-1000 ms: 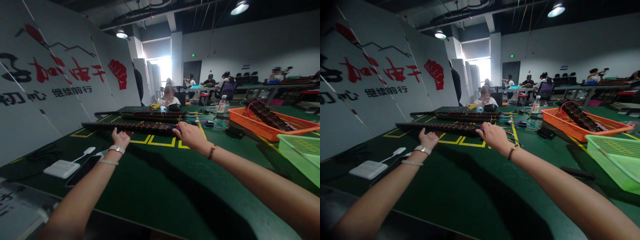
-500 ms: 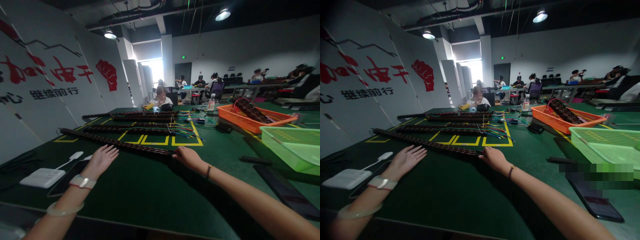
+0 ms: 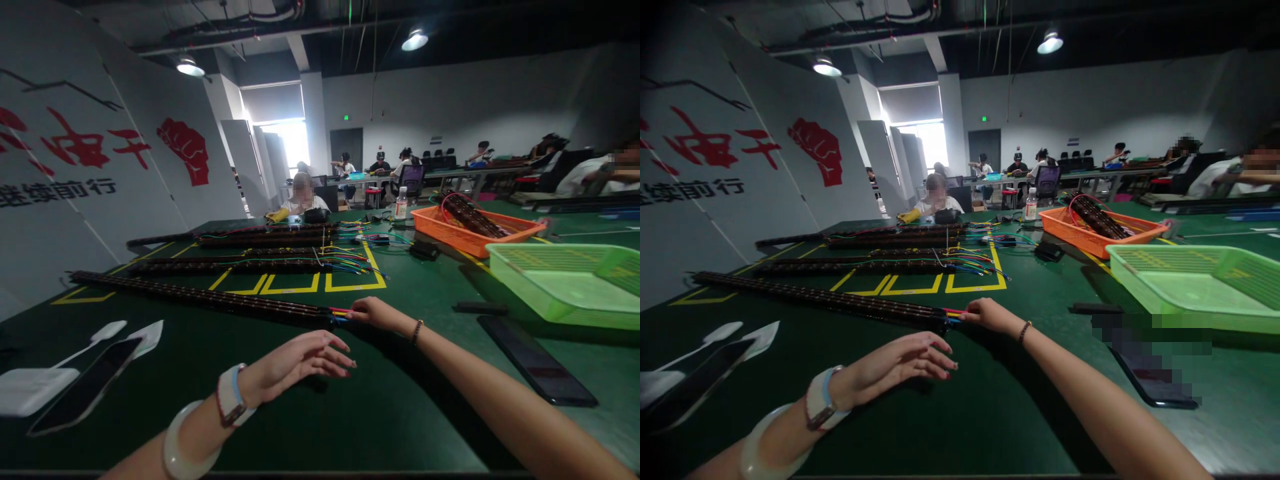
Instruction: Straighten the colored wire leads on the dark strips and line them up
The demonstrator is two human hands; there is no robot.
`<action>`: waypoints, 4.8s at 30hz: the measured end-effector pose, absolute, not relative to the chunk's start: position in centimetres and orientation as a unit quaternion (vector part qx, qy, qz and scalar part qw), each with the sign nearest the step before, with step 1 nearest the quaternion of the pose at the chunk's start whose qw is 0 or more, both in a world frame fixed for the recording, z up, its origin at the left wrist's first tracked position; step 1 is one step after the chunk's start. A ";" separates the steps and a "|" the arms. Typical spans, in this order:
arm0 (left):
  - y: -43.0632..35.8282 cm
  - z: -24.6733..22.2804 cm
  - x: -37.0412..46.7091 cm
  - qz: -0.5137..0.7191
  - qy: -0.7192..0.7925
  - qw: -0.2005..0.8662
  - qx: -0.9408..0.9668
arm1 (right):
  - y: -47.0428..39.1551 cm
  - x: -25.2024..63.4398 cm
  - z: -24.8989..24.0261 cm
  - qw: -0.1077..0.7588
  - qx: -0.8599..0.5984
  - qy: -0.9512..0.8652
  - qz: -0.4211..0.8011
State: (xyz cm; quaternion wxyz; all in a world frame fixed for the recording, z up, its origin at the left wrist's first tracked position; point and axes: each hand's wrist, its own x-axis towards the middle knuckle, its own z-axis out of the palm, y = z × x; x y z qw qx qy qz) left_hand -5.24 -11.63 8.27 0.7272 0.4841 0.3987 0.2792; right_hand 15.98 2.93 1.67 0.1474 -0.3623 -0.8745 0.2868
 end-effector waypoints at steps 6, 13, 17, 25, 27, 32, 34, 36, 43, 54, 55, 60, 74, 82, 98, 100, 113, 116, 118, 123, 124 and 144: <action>-7.1 5.3 0.3 0.181 0.330 0.792 0.481 | 3.7 16.3 0.7 0.155 -0.358 -0.848 0.357; -4.3 2.2 2.4 0.192 0.330 0.831 0.406 | 4.7 16.0 0.6 0.116 -0.352 -0.861 0.350; -3.9 1.1 2.2 0.231 0.336 0.854 0.322 | 4.4 16.0 0.9 0.117 -0.356 -0.858 0.352; -4.1 0.8 1.7 0.281 0.304 0.878 0.240 | 3.5 15.8 1.7 0.106 -0.309 -0.914 0.240; -4.3 0.7 1.7 0.309 0.293 0.875 0.231 | 3.1 15.6 1.9 0.110 -0.290 -0.933 0.182; -4.8 0.6 1.9 0.399 0.274 0.856 0.182 | 2.0 15.1 2.0 0.110 -0.286 -0.951 0.030; -5.0 0.6 2.0 0.438 0.268 0.844 0.153 | 1.5 14.9 2.1 0.096 -0.283 -0.954 -0.025; -5.1 0.6 2.1 0.470 0.273 0.830 0.124 | 1.1 14.8 2.3 0.074 -0.265 -0.959 -0.075; -5.5 1.0 2.6 0.524 0.357 0.769 0.076 | -0.7 14.2 2.7 0.023 -0.234 -0.953 -0.192; -5.1 0.5 2.8 0.527 0.327 0.779 0.089 | -1.0 15.0 3.3 0.048 -0.262 -0.950 -0.164; -5.1 0.5 2.8 0.527 0.320 0.782 0.093 | -0.8 15.3 3.9 0.059 -0.269 -0.951 -0.144; -5.1 0.6 2.6 0.504 0.292 0.804 0.117 | -0.1 16.5 5.7 0.053 -0.309 -0.943 -0.111; -5.2 0.8 2.4 0.493 0.315 0.802 0.117 | -0.7 15.5 4.7 -0.048 -0.280 -0.942 -0.179; -5.3 0.8 2.4 0.489 0.301 0.807 0.136 | 0.3 16.2 5.1 -0.012 -0.316 -0.943 -0.101; -5.1 0.5 2.2 0.467 0.299 0.813 0.175 | 6.5 17.7 -0.5 0.240 -0.370 -0.794 0.418; -5.1 0.5 2.3 0.464 0.302 0.814 0.177 | 7.3 17.6 -1.0 0.265 -0.356 -0.792 0.420; -4.8 0.6 2.1 0.443 0.309 0.822 0.180 | 5.3 19.0 0.0 0.219 -0.407 -0.792 0.399; -4.7 0.4 2.1 0.440 0.307 0.823 0.186 | 5.1 19.8 0.7 0.159 -0.386 -0.794 0.441; -4.6 0.4 2.1 0.435 0.312 0.824 0.187 | 4.9 20.0 1.2 0.128 -0.343 -0.796 0.483; -4.5 0.4 2.0 0.427 0.328 0.820 0.197 | 4.2 19.4 1.8 0.108 -0.293 -0.799 0.514; -4.5 0.5 2.0 0.427 0.328 0.818 0.202 | 4.1 19.3 1.8 0.110 -0.293 -0.801 0.510; -5.1 1.2 2.0 0.442 0.374 0.791 0.200 | 4.6 18.7 1.4 0.211 -0.429 -0.847 0.233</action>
